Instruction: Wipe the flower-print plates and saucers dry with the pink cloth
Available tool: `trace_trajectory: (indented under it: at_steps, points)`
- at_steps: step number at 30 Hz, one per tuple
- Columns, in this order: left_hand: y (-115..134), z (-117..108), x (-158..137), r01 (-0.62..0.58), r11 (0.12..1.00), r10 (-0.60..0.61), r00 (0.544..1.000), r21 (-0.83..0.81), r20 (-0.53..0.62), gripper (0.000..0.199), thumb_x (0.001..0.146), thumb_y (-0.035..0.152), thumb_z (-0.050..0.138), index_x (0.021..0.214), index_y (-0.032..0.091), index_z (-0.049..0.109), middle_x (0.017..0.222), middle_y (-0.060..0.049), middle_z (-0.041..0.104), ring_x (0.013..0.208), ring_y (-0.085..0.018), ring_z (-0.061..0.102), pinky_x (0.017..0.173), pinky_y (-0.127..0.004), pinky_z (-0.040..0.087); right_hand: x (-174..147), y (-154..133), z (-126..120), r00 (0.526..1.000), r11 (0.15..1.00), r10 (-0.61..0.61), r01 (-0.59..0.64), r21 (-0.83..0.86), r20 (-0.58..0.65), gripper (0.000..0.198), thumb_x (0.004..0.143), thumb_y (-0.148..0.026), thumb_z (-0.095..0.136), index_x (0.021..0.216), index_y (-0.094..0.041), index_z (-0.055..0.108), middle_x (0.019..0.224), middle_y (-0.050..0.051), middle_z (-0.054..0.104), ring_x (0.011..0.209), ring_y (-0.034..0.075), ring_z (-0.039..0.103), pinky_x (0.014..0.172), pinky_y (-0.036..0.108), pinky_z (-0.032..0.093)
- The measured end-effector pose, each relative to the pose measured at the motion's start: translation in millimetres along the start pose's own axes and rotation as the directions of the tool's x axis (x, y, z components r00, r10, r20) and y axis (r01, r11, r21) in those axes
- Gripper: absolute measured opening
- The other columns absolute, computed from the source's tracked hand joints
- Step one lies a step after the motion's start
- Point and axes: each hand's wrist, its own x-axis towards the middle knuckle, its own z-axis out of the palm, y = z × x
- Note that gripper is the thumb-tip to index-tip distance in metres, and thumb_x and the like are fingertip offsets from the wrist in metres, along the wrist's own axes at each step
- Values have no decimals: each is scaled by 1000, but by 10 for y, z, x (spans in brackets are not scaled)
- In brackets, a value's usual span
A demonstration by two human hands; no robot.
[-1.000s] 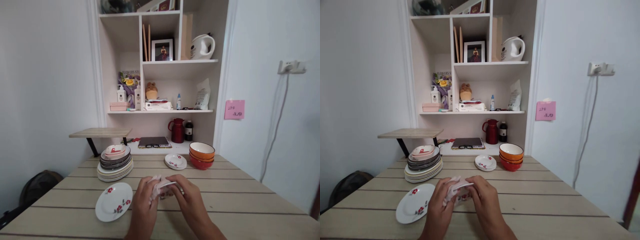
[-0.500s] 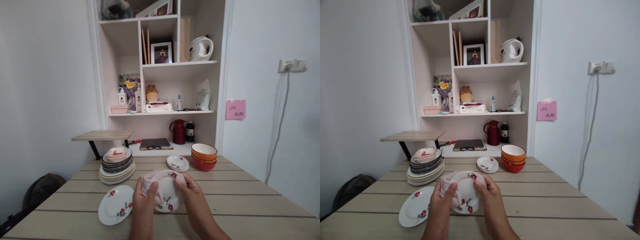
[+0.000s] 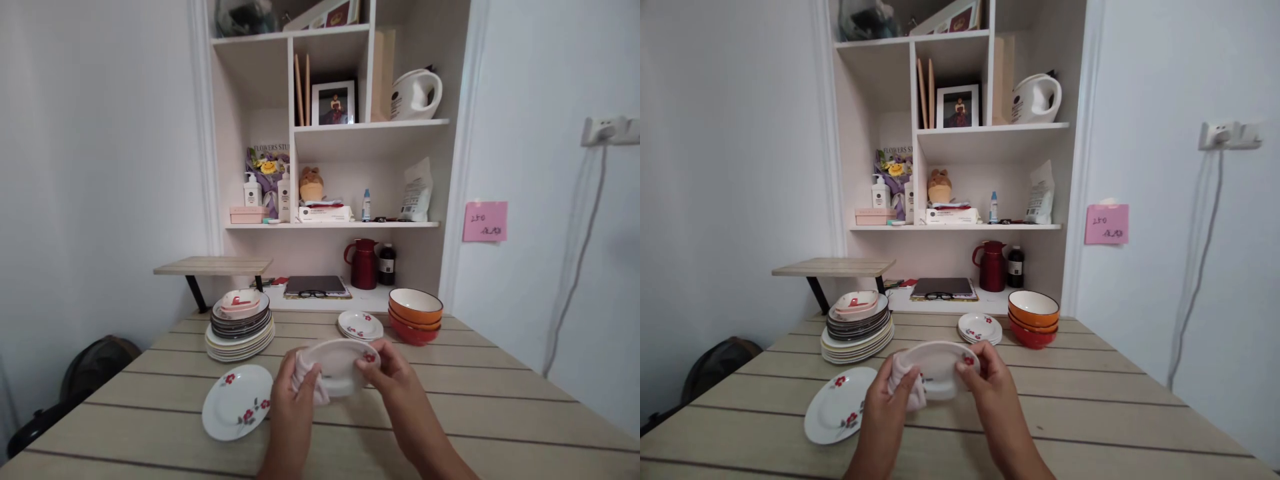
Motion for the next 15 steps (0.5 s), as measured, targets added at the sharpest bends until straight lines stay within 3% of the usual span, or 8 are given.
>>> trace_trajectory:
  at_steps: [1, 3, 6, 8, 9, 11, 13, 15]
  points:
    - [-7, -42, 16, -141, 987, 141, 990, 75, -3, 23, 79, 31, 63, 98, 20, 69, 101, -8, 70, 96, -23, 65, 85, -32, 51, -6, -17, -13, 994, 979, -105, 107, -171, 26, 9, 79, -28, 67, 85, -22, 62, 85, 2, 68, 77, 18, 62, 67, 27, 49]
    - [-55, -114, 37, -376, 902, 370, 927, 213, 68, 23, 81, 21, 57, 99, 23, 70, 110, -8, 68, 105, -23, 62, 89, -33, 51, -22, -33, -18, 948, 857, -300, 317, -407, 107, 7, 80, -23, 65, 87, -23, 63, 90, 4, 69, 86, 21, 63, 76, 31, 49]
    - [-175, -143, 24, -599, 715, 603, 789, 361, 116, 38, 81, 10, 47, 109, 27, 68, 113, -7, 67, 105, -19, 63, 88, -31, 51, -45, -21, 1, 847, 677, -495, 516, -524, 194, 16, 81, -15, 59, 94, -25, 62, 101, 5, 68, 97, 22, 62, 85, 34, 49]
    - [-242, -109, -16, -682, 616, 704, 701, 394, 113, 40, 84, 10, 45, 111, 28, 67, 112, -6, 66, 104, -18, 63, 88, -30, 51, -55, -11, 9, 793, 611, -594, 555, -565, 136, 23, 80, -12, 59, 99, -25, 58, 108, 7, 65, 104, 23, 60, 86, 35, 49]
    - [-262, -86, -41, -688, 603, 715, 691, 404, 110, 39, 85, 11, 44, 112, 28, 66, 113, -7, 66, 104, -18, 63, 89, -30, 51, -59, -10, 10, 771, 601, -632, 551, -579, 78, 25, 79, -12, 60, 100, -24, 57, 108, 8, 63, 105, 23, 59, 85, 35, 49]
    - [-270, -45, -92, -642, 643, 679, 730, 417, 78, 36, 86, 13, 45, 111, 28, 66, 113, -8, 65, 106, -19, 61, 91, -32, 50, -66, -16, 6, 756, 613, -655, 528, -588, -4, 23, 77, -14, 62, 97, -24, 55, 103, 9, 62, 99, 24, 60, 81, 35, 51]
    - [-248, -32, -128, -587, 693, 631, 775, 419, 42, 33, 86, 13, 46, 109, 27, 66, 114, -8, 65, 108, -21, 60, 93, -35, 49, -73, -27, 1, 786, 631, -617, 520, -577, 33, 17, 79, -14, 60, 93, -24, 57, 96, 7, 65, 92, 23, 62, 78, 34, 51]
    - [-209, -51, -136, -597, 681, 642, 765, 425, 48, 32, 85, 12, 48, 109, 27, 65, 112, -8, 65, 108, -21, 60, 92, -35, 49, -77, -41, -2, 825, 646, -547, 522, -557, 140, 20, 82, -13, 56, 97, -25, 63, 97, 7, 68, 93, 23, 64, 81, 34, 51]
